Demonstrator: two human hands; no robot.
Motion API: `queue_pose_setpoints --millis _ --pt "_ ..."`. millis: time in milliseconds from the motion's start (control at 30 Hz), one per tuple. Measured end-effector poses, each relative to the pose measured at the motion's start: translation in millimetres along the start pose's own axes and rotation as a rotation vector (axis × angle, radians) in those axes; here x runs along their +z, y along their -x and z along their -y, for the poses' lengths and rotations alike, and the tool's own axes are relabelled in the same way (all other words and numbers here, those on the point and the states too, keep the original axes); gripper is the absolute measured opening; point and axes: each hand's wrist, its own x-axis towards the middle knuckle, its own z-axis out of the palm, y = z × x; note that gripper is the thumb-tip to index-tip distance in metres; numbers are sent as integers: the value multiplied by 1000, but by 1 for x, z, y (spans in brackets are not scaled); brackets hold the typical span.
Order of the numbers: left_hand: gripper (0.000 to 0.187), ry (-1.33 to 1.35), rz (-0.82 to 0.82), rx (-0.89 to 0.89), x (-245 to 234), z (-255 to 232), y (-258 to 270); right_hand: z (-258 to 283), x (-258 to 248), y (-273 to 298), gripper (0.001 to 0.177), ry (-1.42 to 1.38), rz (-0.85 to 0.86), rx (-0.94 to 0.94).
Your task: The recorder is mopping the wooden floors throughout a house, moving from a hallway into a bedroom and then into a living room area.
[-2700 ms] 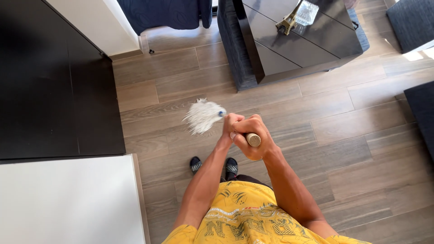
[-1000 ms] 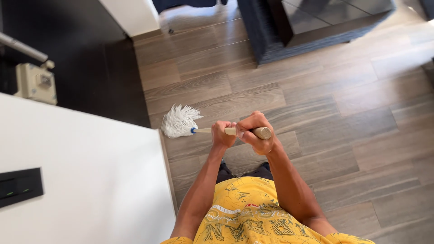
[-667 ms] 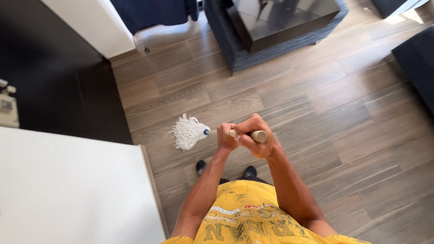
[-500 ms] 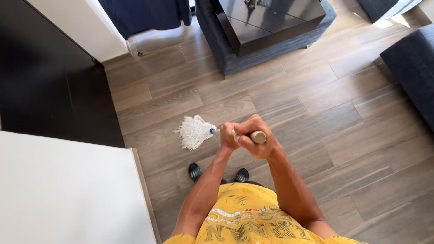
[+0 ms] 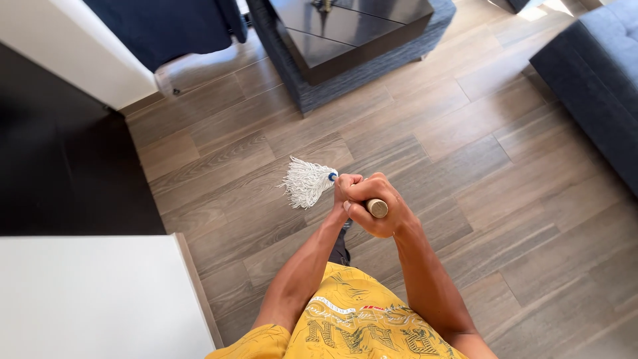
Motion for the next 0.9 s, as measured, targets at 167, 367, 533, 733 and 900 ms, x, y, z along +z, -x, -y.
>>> queue_pose_setpoints --millis 167,367,533,733,900 --pt "54 43 14 -22 31 -32 -29 -15 -42 -4 35 24 -38 -15" --pt "56 63 -7 -2 73 -35 -84 -40 -102 -17 37 50 -75 -5" --pt "55 49 -66 -30 110 -18 -142 -63 -155 -41 28 13 -71 -32" --pt "53 15 -151 -20 157 -26 -184 -97 -217 -41 35 48 -111 -43" --pt "51 45 -251 40 208 -30 -220 -121 -288 -41 38 43 -102 -45"
